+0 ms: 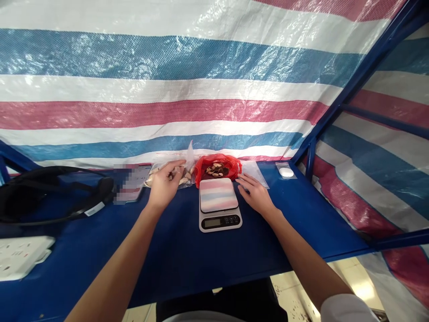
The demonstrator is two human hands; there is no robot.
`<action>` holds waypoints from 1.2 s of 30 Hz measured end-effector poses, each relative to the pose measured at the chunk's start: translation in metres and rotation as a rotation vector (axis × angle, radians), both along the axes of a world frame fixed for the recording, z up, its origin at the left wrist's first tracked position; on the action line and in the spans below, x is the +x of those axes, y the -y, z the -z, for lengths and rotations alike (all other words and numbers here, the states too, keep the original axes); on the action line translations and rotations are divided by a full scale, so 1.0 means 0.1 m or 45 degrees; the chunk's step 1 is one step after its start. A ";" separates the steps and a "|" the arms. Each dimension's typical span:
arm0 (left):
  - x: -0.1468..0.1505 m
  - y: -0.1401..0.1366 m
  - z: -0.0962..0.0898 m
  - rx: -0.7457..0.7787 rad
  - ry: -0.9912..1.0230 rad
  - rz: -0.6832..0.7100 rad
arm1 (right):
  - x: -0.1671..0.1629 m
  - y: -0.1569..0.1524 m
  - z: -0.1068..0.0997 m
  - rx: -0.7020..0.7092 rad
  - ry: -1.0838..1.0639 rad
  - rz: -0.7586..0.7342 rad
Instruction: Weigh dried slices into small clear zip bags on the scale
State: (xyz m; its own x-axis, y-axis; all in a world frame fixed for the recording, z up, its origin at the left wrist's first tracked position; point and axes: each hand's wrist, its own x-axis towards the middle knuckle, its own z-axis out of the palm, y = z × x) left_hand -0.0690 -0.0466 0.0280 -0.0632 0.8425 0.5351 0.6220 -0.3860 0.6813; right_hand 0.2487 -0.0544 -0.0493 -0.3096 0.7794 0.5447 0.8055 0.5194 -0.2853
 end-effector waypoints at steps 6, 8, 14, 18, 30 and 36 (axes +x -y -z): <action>0.32 0.05 0.16 -0.182 0.555 0.253 | -0.30 0.05 -0.26 0.059 -0.120 -0.065; 0.38 0.04 0.26 -0.219 0.749 0.329 | -0.40 0.04 -0.28 0.029 -0.199 -0.075; 0.43 0.08 0.54 -0.382 1.188 0.460 | -0.55 -0.05 -0.12 -0.202 -0.675 -0.095; 0.44 0.15 0.57 -0.544 1.313 0.527 | -0.56 -0.09 -0.01 -0.436 -0.995 -0.147; 0.39 0.19 0.51 -0.713 1.402 0.659 | -0.58 -0.04 -0.12 -0.759 -1.447 -0.186; 0.39 0.19 0.50 -0.745 1.414 0.608 | -0.56 -0.03 -0.18 -0.816 -1.440 -0.134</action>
